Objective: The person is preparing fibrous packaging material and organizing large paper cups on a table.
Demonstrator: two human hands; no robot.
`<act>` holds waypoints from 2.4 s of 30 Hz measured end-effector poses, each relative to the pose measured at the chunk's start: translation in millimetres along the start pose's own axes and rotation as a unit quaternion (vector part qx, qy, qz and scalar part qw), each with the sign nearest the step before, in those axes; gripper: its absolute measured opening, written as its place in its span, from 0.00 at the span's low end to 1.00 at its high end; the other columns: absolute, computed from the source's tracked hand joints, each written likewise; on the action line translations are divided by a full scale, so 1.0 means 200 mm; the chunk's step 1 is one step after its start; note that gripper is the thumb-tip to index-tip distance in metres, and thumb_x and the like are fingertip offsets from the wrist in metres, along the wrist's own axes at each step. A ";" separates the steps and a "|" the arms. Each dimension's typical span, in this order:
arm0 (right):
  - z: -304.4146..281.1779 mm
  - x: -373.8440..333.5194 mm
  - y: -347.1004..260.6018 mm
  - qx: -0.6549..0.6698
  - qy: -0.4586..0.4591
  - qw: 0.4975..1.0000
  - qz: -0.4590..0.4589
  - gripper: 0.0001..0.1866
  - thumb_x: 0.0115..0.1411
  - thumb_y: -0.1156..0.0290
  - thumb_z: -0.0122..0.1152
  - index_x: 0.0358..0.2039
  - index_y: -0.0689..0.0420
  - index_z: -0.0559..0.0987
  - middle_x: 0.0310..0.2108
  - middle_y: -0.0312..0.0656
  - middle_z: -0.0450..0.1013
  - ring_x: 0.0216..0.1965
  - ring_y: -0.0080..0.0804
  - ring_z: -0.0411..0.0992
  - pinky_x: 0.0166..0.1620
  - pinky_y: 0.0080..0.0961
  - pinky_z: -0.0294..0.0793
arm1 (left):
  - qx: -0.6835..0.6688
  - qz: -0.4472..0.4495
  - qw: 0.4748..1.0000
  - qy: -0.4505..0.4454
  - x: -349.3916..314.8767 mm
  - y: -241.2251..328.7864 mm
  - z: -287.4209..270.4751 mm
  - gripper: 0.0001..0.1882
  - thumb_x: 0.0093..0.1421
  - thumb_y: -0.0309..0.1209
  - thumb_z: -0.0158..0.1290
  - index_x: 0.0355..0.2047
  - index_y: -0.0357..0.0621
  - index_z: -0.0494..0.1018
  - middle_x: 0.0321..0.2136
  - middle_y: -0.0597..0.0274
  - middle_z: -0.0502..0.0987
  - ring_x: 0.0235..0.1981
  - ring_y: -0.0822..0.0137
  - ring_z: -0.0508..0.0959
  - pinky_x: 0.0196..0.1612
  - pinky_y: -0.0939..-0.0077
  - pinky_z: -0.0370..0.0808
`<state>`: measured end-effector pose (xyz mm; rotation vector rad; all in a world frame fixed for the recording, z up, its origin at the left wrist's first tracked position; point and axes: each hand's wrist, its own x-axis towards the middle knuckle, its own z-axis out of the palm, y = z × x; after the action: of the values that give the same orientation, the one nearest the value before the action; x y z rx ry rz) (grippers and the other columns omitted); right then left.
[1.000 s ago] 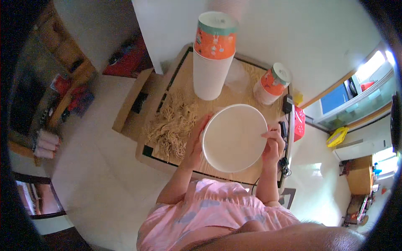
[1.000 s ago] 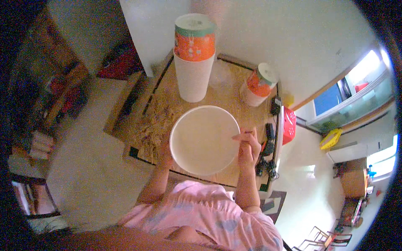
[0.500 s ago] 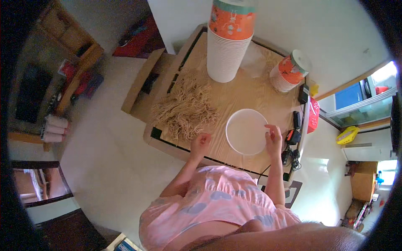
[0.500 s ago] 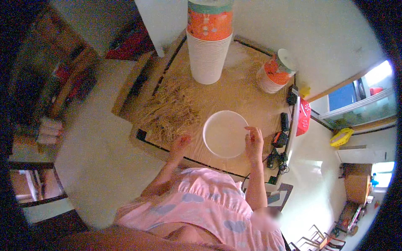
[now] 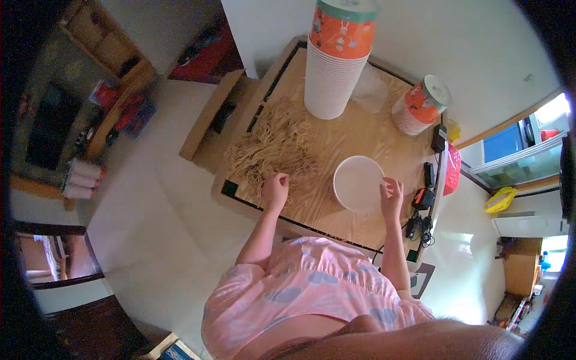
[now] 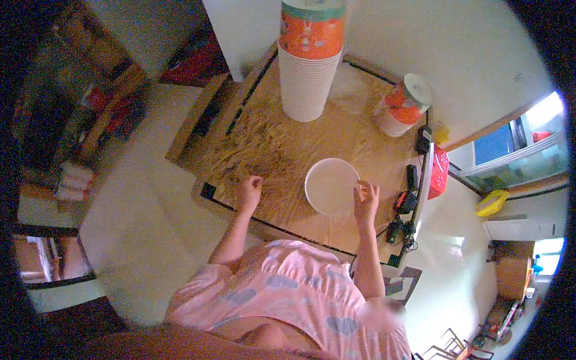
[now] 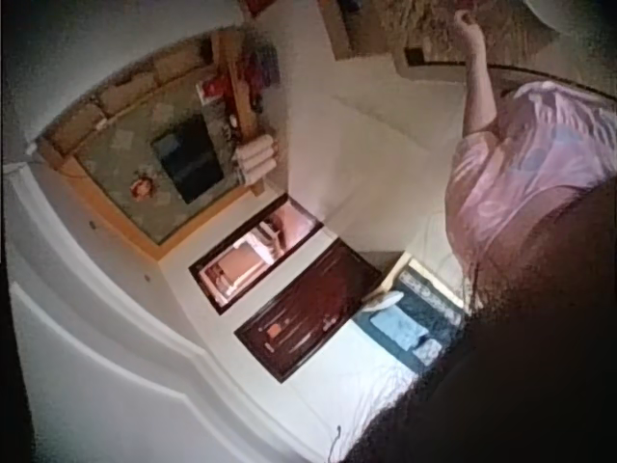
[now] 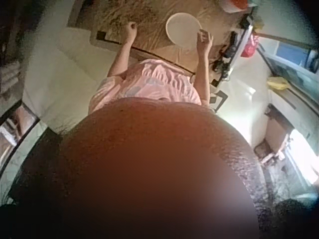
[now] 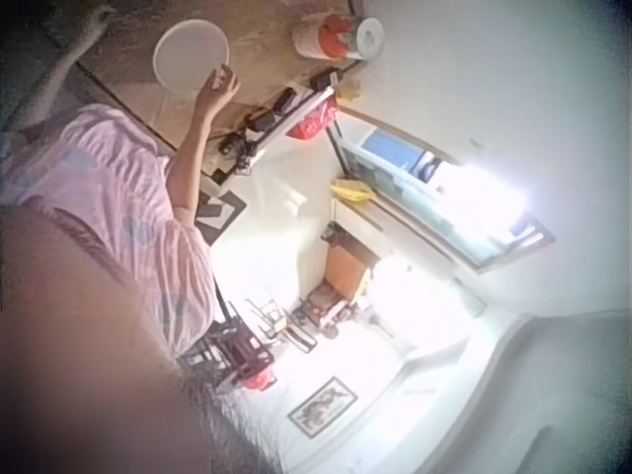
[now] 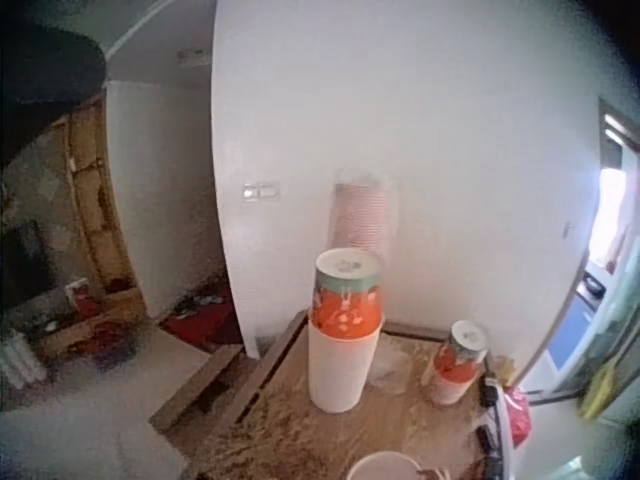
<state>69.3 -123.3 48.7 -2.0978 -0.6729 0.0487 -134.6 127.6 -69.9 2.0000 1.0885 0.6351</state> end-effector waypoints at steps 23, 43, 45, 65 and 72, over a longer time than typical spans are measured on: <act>0.08 -0.06 -0.59 0.368 -0.158 0.912 0.084 0.13 0.57 0.70 0.48 0.37 0.65 0.73 0.34 0.39 0.71 0.34 0.22 0.68 0.40 0.18 0.67 | -0.173 0.163 0.971 -0.020 0.21 1.21 -0.69 0.06 0.51 0.29 0.52 0.27 0.39 0.74 0.20 0.67 0.75 0.21 0.80 0.69 0.24 0.86 0.66; 0.11 -0.07 -0.37 0.622 -0.169 0.691 0.329 0.04 0.55 0.70 0.51 0.29 0.56 0.72 0.27 0.33 0.68 0.28 0.20 0.65 0.33 0.21 0.65 | -0.110 0.192 0.959 -0.178 -0.41 0.79 -0.19 0.05 0.44 0.28 0.55 0.19 0.40 0.71 0.16 0.57 0.69 0.18 0.57 0.70 0.21 0.67 0.65; 0.09 -0.07 -0.38 0.617 -0.149 0.700 0.327 0.04 0.54 0.70 0.51 0.29 0.56 0.72 0.27 0.33 0.68 0.29 0.21 0.65 0.33 0.20 0.64 | -0.109 0.199 0.954 -0.197 -0.44 0.76 -0.18 0.05 0.44 0.28 0.54 0.19 0.39 0.71 0.17 0.56 0.69 0.18 0.57 0.70 0.21 0.67 0.66; 0.05 -0.17 -0.48 0.375 -0.091 0.921 0.058 0.02 0.51 0.76 0.55 0.26 0.59 0.71 0.24 0.32 0.67 0.29 0.18 0.65 0.36 0.18 0.65 | -0.381 0.121 0.852 -0.338 -0.22 1.03 -0.10 0.26 0.53 0.35 0.51 0.50 0.42 0.55 0.36 0.56 0.68 0.37 0.68 0.73 0.36 0.74 0.72; 0.01 -0.11 -0.42 0.331 -0.044 0.937 0.105 0.02 0.51 0.77 0.55 0.24 0.60 0.72 0.24 0.31 0.67 0.29 0.18 0.64 0.34 0.16 0.63 | -0.440 -0.080 0.843 -0.300 -0.21 0.97 0.06 0.10 0.52 0.36 0.52 0.31 0.43 0.71 0.13 0.74 0.67 0.14 0.83 0.63 0.16 0.90 0.57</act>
<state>12.0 -95.0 108.6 -1.5061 -0.4011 0.4330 -54.5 18.0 76.6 1.1393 0.4241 0.2814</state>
